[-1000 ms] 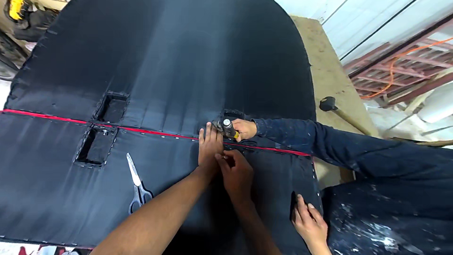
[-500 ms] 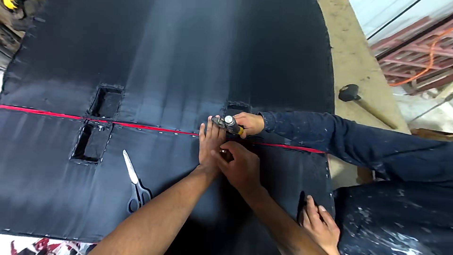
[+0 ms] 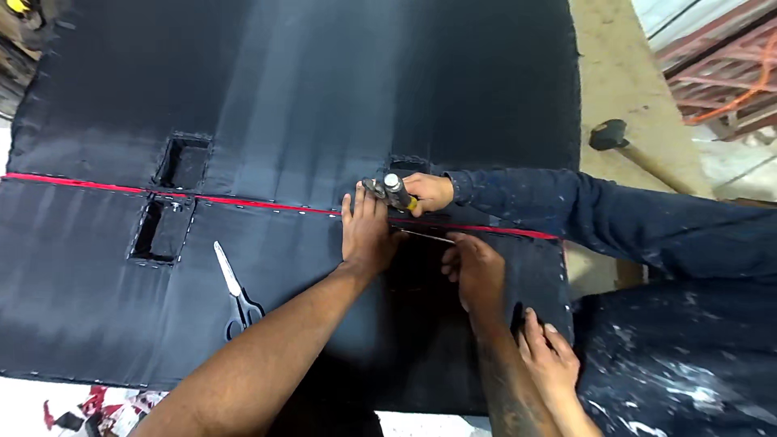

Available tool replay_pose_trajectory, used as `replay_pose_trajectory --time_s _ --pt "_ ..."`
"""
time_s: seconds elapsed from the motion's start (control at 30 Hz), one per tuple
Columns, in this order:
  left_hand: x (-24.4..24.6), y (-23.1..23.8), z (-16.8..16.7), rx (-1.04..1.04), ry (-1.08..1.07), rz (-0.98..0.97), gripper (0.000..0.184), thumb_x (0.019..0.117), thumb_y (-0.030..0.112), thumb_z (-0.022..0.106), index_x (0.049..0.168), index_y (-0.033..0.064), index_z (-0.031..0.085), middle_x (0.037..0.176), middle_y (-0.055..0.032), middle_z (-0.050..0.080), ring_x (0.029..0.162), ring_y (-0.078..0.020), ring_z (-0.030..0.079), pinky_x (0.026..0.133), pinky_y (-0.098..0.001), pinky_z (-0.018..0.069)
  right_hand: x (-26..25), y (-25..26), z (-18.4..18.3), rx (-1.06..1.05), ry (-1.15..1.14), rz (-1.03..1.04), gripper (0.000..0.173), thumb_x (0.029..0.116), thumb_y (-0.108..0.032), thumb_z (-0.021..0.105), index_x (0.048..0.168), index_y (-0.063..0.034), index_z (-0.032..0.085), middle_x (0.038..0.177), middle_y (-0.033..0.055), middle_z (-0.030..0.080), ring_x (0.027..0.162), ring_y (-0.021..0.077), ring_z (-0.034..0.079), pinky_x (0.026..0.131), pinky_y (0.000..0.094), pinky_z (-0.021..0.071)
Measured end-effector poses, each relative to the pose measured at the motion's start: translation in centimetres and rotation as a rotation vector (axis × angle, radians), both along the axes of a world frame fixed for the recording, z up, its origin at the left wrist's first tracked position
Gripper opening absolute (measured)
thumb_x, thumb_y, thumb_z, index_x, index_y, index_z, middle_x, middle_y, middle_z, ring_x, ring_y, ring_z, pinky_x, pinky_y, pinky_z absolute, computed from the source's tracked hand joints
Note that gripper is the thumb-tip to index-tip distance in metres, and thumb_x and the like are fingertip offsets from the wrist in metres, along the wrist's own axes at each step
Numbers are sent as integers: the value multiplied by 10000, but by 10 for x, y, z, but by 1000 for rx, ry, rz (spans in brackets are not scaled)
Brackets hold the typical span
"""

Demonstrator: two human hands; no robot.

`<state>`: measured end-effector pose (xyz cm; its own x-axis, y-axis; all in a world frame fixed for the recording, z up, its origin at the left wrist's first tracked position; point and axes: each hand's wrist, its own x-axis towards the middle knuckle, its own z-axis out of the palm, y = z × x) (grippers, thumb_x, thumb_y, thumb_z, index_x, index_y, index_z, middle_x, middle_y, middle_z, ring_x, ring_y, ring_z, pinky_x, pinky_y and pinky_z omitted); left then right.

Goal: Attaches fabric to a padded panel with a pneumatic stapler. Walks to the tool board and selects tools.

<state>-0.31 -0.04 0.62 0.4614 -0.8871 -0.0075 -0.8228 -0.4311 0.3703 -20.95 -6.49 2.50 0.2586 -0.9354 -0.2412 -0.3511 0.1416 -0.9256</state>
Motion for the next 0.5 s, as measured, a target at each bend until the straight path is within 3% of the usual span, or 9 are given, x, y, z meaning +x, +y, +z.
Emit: replay_pose_trajectory --time_s 0.07,0.1,0.2,0.3,0.4,0.5 --pt "0 0 2 9 -1 5 903 797 758 650 1476 176 527 1619 -76 401 1571 -296 186 1269 -599 80 3 7 10 133 -112 -41 354 1101 -294 458 1271 -54 656 885 127 715 633 204 653 524 330 546" --pt "2 -1 3 17 -4 7 913 795 764 639 1484 176 521 1623 -77 395 1572 -293 183 1269 -594 74 8 12 12 148 -177 -76 351 1104 -290 452 1235 -32 652 925 135 735 663 200 673 536 316 547" --pt "1 2 0 49 -17 1 958 788 799 584 1511 179 486 1646 -78 352 1580 -288 148 1264 -594 65 17 30 6 21 -252 -140 323 1101 -215 419 1117 30 628 841 150 734 639 237 703 534 358 584" --pt "1 7 1 71 -19 -20 985 789 808 588 1514 150 478 1658 -93 325 1582 -304 130 1261 -602 63 14 33 4 20 -214 -143 348 1113 -208 386 1098 45 624 810 161 724 652 271 716 590 414 619" --pt "2 9 3 79 -12 -29 950 810 765 611 1511 138 479 1661 -96 313 1579 -312 132 1256 -610 68 19 36 17 -13 -170 -93 342 1105 -229 440 1080 42 649 802 160 729 641 280 717 582 409 623" --pt "2 8 3 68 8 -32 939 807 754 628 1498 133 500 1647 -86 347 1574 -310 158 1255 -610 71 31 49 35 -176 -59 -20 250 1048 -218 530 1083 -23 682 812 97 740 630 234 714 557 379 623"
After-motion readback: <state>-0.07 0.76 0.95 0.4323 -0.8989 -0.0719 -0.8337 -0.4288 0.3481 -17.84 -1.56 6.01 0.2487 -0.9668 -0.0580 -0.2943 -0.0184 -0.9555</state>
